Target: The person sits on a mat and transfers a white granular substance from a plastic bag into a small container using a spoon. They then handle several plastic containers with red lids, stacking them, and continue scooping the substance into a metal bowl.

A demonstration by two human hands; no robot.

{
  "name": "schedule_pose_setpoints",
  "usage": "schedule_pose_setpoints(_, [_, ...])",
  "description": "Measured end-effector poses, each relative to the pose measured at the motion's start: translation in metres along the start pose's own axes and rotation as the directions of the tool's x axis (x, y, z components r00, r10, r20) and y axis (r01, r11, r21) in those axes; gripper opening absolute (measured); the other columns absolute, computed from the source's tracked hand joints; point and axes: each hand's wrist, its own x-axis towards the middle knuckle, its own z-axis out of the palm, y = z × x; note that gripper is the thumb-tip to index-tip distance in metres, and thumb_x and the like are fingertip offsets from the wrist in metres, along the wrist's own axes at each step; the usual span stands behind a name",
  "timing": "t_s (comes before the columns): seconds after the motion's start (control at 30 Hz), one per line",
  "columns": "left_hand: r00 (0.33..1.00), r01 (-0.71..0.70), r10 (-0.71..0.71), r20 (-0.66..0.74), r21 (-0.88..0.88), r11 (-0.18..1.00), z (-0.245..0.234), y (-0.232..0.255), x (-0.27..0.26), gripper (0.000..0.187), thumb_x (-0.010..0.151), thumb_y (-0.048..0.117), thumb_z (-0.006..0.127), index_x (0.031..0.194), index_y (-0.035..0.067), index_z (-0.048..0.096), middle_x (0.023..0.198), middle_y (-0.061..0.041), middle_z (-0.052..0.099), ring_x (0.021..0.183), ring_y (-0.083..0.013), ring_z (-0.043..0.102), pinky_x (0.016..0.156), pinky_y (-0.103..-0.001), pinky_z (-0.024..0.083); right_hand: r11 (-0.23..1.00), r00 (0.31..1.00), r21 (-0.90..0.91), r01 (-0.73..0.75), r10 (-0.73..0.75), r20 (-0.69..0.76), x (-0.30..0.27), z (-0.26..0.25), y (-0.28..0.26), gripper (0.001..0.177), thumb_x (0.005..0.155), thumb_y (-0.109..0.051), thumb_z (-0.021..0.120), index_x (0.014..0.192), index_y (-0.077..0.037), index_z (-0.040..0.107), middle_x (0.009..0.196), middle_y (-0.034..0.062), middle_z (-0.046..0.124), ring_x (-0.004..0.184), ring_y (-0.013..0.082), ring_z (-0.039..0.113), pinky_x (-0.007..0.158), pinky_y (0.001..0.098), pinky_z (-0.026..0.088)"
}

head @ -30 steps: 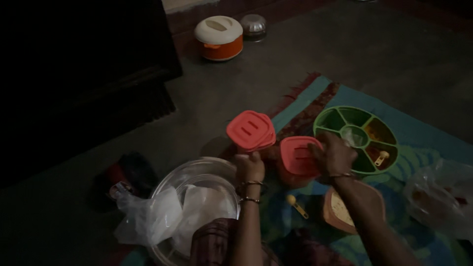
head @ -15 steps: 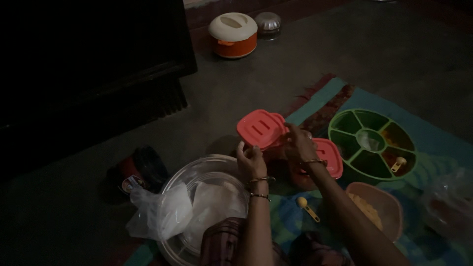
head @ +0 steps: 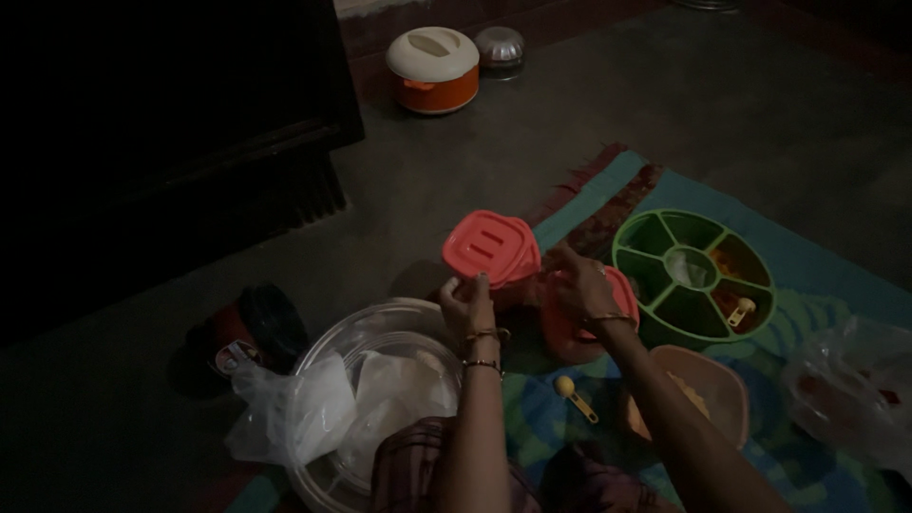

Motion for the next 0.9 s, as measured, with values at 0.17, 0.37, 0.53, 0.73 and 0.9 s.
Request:
schedule_pose_setpoints(0.17, [0.976, -0.211, 0.216, -0.019, 0.142, 0.967, 0.0, 0.011, -0.013, 0.044, 0.084, 0.019, 0.076, 0.123, 0.003, 0.066, 0.11, -0.012, 0.077, 0.097, -0.0213, 0.074, 0.083, -0.035, 0.06, 0.992, 0.995, 0.092, 0.088, -0.082, -0.065, -0.006, -0.001, 0.011, 0.034, 0.088, -0.008, 0.067, 0.121, -0.007, 0.067, 0.116, 0.0143, 0.075, 0.113, 0.0333, 0.07, 0.093, 0.0451, 0.055])
schedule_pose_setpoints(0.37, [0.808, -0.579, 0.574, 0.136, 0.364, 0.729, -0.01, 0.042, -0.054, 0.037, 0.089, 0.005, 0.067, 0.127, 0.006, 0.064, 0.123, -0.017, 0.07, 0.114, -0.0348, 0.066, 0.097, -0.043, 0.05, 0.982, 0.985, 0.11, 0.151, -0.14, -0.102, -0.017, -0.005, 0.028, 0.052, 0.083, 0.0, 0.06, 0.134, -0.006, 0.06, 0.125, 0.0157, 0.071, 0.119, 0.0342, 0.065, 0.098, 0.0471, 0.052])
schedule_pose_setpoints(0.53, [0.792, -0.609, 0.515, 0.328, 0.483, 0.629, -0.02, 0.084, -0.093, 0.033, 0.1, 0.003, 0.056, 0.131, 0.012, 0.058, 0.128, -0.014, 0.067, 0.118, -0.0339, 0.064, 0.097, -0.044, 0.051, 0.994, 0.987, 0.105, 0.002, 0.014, -0.159, -0.034, -0.016, 0.036, 0.049, 0.089, -0.001, 0.058, 0.137, -0.01, 0.061, 0.133, 0.0149, 0.069, 0.126, 0.0316, 0.066, 0.102, 0.0441, 0.054])
schedule_pose_setpoints(0.73, [0.751, -0.651, 0.524, 0.401, 0.32, 0.688, -0.017, 0.086, -0.107, 0.035, 0.105, 0.009, 0.048, 0.14, 0.012, 0.05, 0.136, -0.015, 0.063, 0.124, -0.0327, 0.063, 0.098, -0.044, 0.052, 0.958, 0.978, 0.284, -0.05, 0.105, -0.182, -0.06, -0.052, 0.035, 0.048, 0.095, -0.009, 0.059, 0.143, -0.009, 0.053, 0.14, 0.0143, 0.063, 0.135, 0.0288, 0.056, 0.099, 0.0439, 0.055])
schedule_pose_setpoints(0.9, [0.653, -0.682, 0.546, 0.525, 0.095, 0.725, 0.005, 0.056, -0.138, 0.046, 0.11, 0.019, 0.047, 0.154, 0.009, 0.038, 0.143, -0.021, 0.057, 0.13, -0.0374, 0.058, 0.1, -0.048, 0.049, 0.931, 0.972, 0.363, -0.034, 0.115, -0.205, -0.105, -0.113, 0.037, 0.045, 0.105, -0.026, 0.051, 0.147, -0.009, 0.05, 0.135, 0.0143, 0.063, 0.123, 0.0274, 0.063, 0.097, 0.0426, 0.054])
